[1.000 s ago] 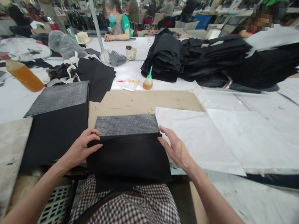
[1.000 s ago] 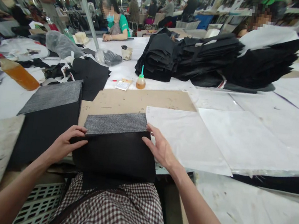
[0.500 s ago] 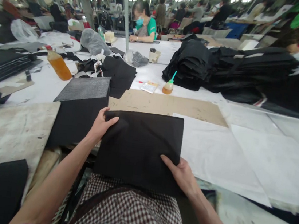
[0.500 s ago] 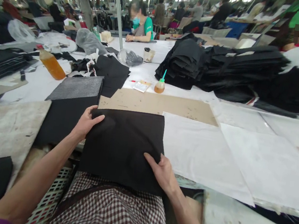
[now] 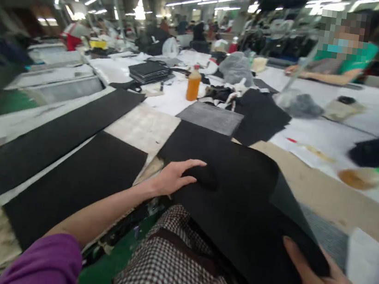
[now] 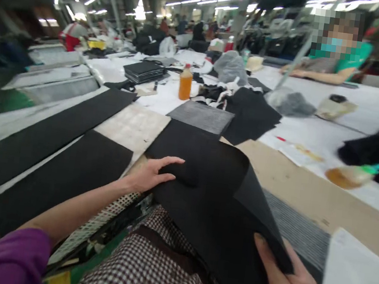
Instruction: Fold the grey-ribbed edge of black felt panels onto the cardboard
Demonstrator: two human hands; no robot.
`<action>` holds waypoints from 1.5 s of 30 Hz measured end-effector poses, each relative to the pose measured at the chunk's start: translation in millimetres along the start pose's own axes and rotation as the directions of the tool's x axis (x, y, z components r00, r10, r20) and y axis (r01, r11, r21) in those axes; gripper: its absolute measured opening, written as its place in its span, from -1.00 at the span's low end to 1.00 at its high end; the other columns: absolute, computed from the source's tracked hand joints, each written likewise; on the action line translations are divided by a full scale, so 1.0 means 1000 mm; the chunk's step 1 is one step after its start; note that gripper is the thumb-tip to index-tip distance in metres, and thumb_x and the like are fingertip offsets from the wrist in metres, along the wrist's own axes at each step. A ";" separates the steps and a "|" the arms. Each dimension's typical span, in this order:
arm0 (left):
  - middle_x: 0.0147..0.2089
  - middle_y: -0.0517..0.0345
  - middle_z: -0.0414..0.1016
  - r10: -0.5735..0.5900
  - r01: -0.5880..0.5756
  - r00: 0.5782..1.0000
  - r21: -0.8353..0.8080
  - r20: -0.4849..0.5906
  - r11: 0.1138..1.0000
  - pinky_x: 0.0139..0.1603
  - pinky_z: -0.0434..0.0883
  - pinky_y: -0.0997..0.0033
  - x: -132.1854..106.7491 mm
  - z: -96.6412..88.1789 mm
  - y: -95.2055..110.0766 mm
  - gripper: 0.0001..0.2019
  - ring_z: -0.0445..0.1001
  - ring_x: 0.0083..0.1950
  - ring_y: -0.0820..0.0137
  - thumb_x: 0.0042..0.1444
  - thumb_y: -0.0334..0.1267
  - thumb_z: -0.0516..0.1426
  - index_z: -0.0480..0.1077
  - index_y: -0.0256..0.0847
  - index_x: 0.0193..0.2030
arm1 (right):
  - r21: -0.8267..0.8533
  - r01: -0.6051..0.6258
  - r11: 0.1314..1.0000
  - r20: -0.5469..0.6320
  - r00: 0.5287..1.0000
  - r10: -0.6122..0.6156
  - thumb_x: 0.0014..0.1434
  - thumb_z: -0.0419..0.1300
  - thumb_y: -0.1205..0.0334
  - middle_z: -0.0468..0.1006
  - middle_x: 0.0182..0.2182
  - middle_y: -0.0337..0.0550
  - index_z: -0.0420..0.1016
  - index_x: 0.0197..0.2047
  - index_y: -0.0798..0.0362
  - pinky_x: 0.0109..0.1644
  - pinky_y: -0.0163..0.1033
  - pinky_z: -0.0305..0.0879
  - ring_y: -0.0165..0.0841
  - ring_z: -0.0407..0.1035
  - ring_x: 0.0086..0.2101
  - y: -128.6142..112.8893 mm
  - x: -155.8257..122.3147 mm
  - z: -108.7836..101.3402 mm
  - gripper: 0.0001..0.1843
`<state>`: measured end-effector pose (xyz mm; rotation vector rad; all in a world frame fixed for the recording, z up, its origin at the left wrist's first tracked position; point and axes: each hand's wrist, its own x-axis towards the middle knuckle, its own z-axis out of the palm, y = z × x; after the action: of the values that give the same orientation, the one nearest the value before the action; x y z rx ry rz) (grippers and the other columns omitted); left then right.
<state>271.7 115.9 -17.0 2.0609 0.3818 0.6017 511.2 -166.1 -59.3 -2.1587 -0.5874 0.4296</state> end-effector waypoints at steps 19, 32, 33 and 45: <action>0.01 0.01 0.47 -0.402 0.654 0.651 0.208 -0.644 0.727 0.13 0.33 0.19 -0.282 -0.336 -0.124 -0.18 0.42 0.10 0.18 -0.10 -0.13 0.35 0.21 -0.16 0.32 | 0.503 0.099 0.859 0.774 0.392 -0.498 0.04 0.32 0.08 0.60 -0.07 -0.05 0.43 0.03 0.08 -0.10 -0.10 0.44 -0.19 0.49 -0.13 -0.216 -0.106 0.347 -0.50; -0.06 0.00 0.51 -0.462 0.704 0.638 0.223 -0.617 0.674 0.13 0.32 0.15 -0.312 -0.344 -0.154 -0.30 0.47 -0.01 0.20 -0.07 -0.13 0.34 0.32 -0.21 0.24 | 0.113 0.579 0.807 0.713 0.518 -0.472 0.06 0.26 -0.11 0.35 -0.56 -0.37 0.15 -0.43 -0.05 -0.43 -0.27 0.07 -0.35 0.26 -0.52 -0.204 -0.119 0.370 -0.58; -0.06 0.00 0.50 -0.463 0.706 0.635 0.222 -0.619 0.672 0.13 0.31 0.16 -0.312 -0.344 -0.154 -0.31 0.47 -0.01 0.21 -0.07 -0.13 0.35 0.33 -0.22 0.23 | 0.107 0.577 0.809 0.712 0.523 -0.468 0.06 0.27 -0.12 0.34 -0.57 -0.37 0.14 -0.44 -0.05 -0.43 -0.27 0.07 -0.35 0.26 -0.52 -0.204 -0.120 0.370 -0.57; -0.10 0.09 0.47 -0.467 0.690 0.670 0.251 -0.577 0.679 0.03 0.34 0.26 -0.318 -0.350 -0.170 -0.30 0.43 -0.14 0.34 -0.07 -0.09 0.34 0.31 -0.21 0.23 | 0.080 0.564 0.822 0.710 0.547 -0.444 0.05 0.28 -0.15 0.39 -0.55 -0.36 0.14 -0.44 -0.05 -0.41 -0.28 0.04 -0.34 0.27 -0.50 -0.195 -0.131 0.368 -0.55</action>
<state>-192.6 295.1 -87.3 2.0014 1.5711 0.6277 170.8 103.5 -107.5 -1.7735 -1.6933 0.9150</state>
